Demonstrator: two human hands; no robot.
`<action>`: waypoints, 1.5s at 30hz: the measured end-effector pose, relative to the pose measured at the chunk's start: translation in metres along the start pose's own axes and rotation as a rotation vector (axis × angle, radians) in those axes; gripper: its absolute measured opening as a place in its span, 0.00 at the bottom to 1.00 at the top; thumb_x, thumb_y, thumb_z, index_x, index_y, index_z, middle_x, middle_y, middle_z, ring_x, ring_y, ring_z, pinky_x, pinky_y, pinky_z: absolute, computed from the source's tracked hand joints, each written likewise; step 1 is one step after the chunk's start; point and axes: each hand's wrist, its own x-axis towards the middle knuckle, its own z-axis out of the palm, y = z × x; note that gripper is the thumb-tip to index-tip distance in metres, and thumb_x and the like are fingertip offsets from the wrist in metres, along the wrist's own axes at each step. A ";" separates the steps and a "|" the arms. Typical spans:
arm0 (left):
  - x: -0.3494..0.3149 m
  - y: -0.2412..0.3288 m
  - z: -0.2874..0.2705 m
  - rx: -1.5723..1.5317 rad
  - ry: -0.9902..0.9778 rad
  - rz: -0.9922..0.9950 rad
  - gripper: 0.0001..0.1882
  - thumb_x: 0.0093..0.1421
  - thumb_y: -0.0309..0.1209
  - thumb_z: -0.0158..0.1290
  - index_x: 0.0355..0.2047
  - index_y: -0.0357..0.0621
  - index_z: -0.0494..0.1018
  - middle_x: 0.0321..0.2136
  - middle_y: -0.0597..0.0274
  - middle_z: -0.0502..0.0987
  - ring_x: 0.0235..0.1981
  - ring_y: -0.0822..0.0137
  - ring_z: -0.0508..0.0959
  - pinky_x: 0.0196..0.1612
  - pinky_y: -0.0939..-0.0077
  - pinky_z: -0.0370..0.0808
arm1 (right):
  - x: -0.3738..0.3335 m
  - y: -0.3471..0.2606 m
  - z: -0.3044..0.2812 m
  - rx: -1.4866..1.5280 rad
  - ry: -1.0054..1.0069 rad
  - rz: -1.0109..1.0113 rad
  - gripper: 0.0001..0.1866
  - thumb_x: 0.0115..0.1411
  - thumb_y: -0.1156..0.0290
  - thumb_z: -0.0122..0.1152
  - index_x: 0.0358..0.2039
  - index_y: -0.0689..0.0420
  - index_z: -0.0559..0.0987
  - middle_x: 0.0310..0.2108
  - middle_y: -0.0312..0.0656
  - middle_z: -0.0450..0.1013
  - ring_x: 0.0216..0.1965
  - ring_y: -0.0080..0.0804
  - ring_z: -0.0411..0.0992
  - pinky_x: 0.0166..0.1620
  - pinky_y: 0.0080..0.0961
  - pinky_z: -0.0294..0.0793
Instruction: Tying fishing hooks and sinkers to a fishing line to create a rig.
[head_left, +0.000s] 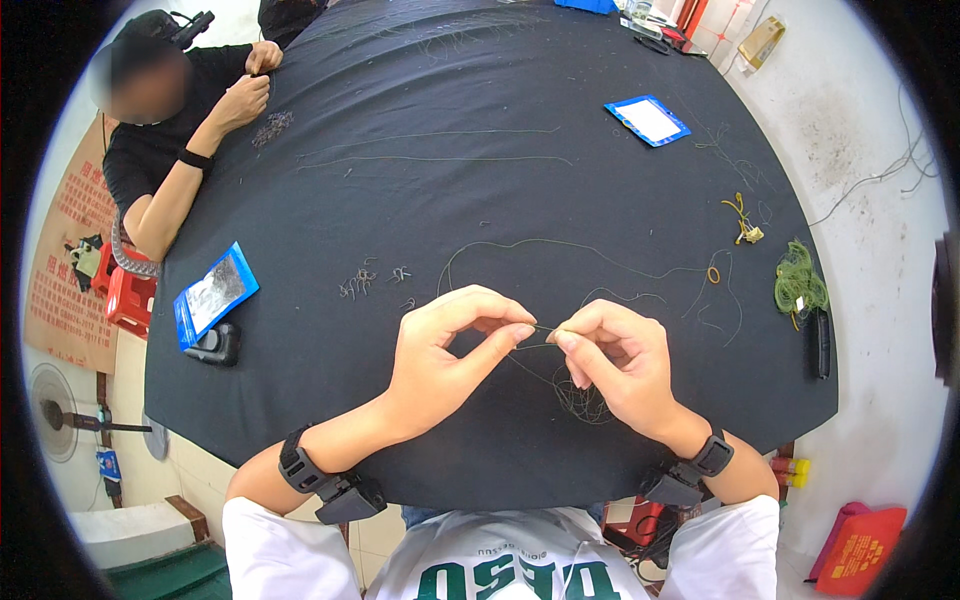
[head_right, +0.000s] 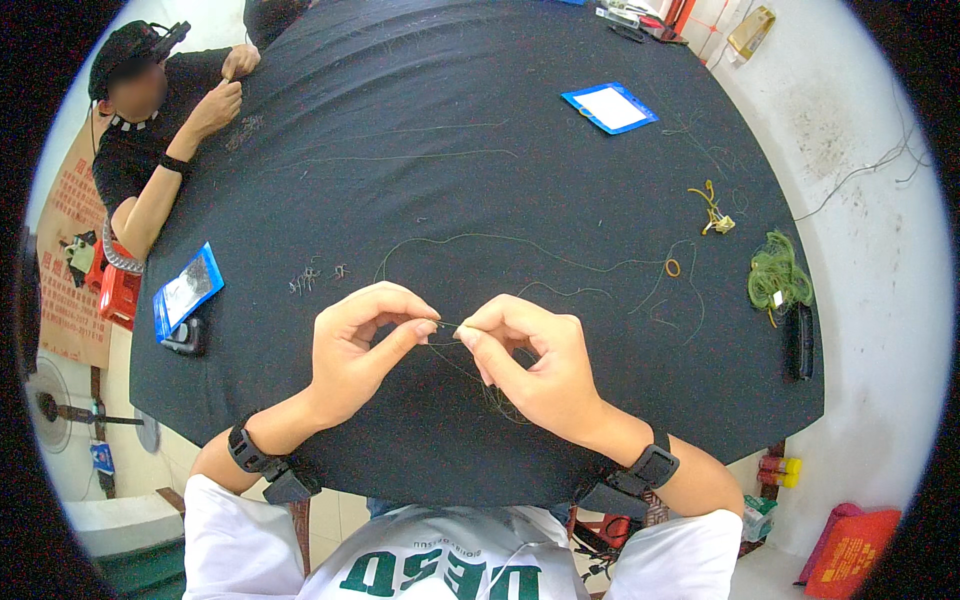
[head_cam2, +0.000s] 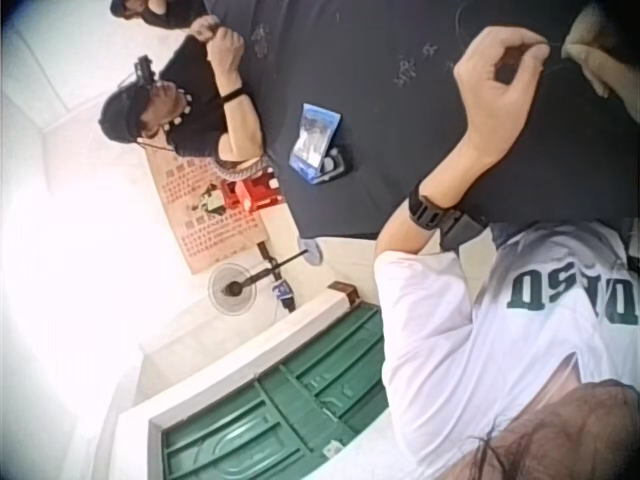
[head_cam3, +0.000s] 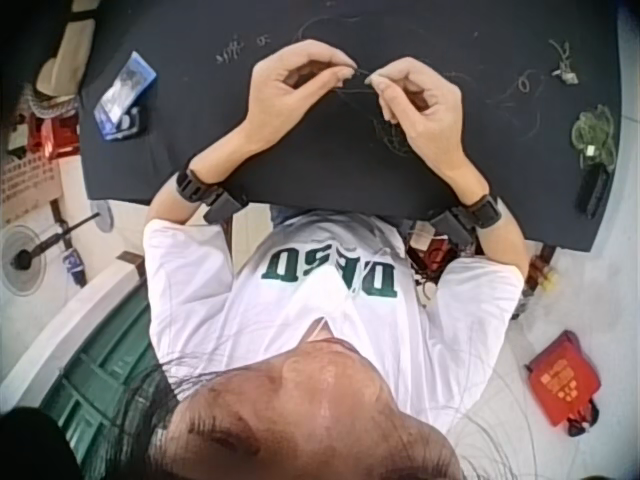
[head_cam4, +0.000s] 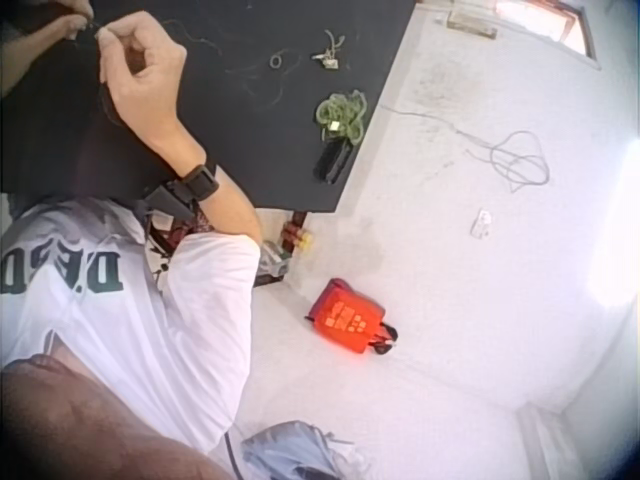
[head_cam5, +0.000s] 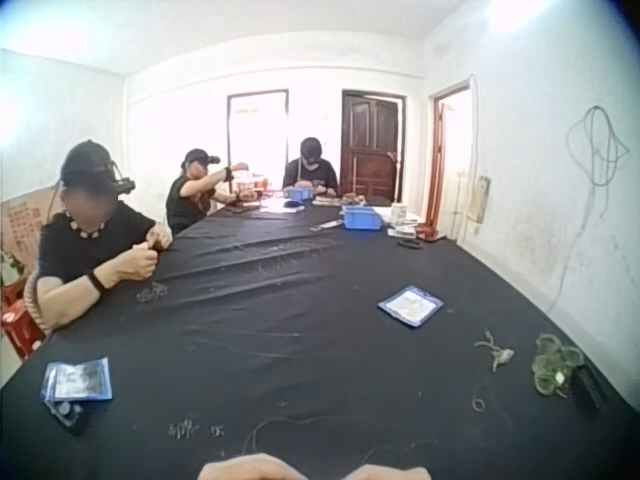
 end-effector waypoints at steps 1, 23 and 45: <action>0.000 -0.001 0.001 0.011 0.023 0.025 0.05 0.53 0.20 0.55 0.32 0.37 0.76 0.30 0.60 0.77 0.31 0.72 0.77 0.36 0.80 0.74 | 0.000 0.000 0.001 0.000 -0.001 0.000 0.04 0.59 0.78 0.53 0.29 0.63 0.76 0.20 0.34 0.71 0.20 0.13 0.67 0.22 0.11 0.64; 0.001 0.004 0.000 0.148 -0.041 0.183 0.06 0.50 0.17 0.55 0.30 0.36 0.75 0.28 0.59 0.76 0.28 0.72 0.76 0.30 0.81 0.73 | 0.002 -0.006 -0.001 0.283 -0.164 0.254 0.08 0.62 0.70 0.51 0.36 0.61 0.75 0.23 0.35 0.71 0.23 0.16 0.68 0.25 0.12 0.67; 0.003 0.007 -0.002 0.331 -0.095 0.217 0.06 0.51 0.19 0.56 0.31 0.36 0.73 0.29 0.57 0.76 0.28 0.66 0.77 0.31 0.77 0.74 | 0.004 0.001 -0.001 -0.215 -0.057 -0.146 0.04 0.55 0.81 0.54 0.30 0.62 0.77 0.23 0.39 0.73 0.21 0.19 0.71 0.25 0.15 0.69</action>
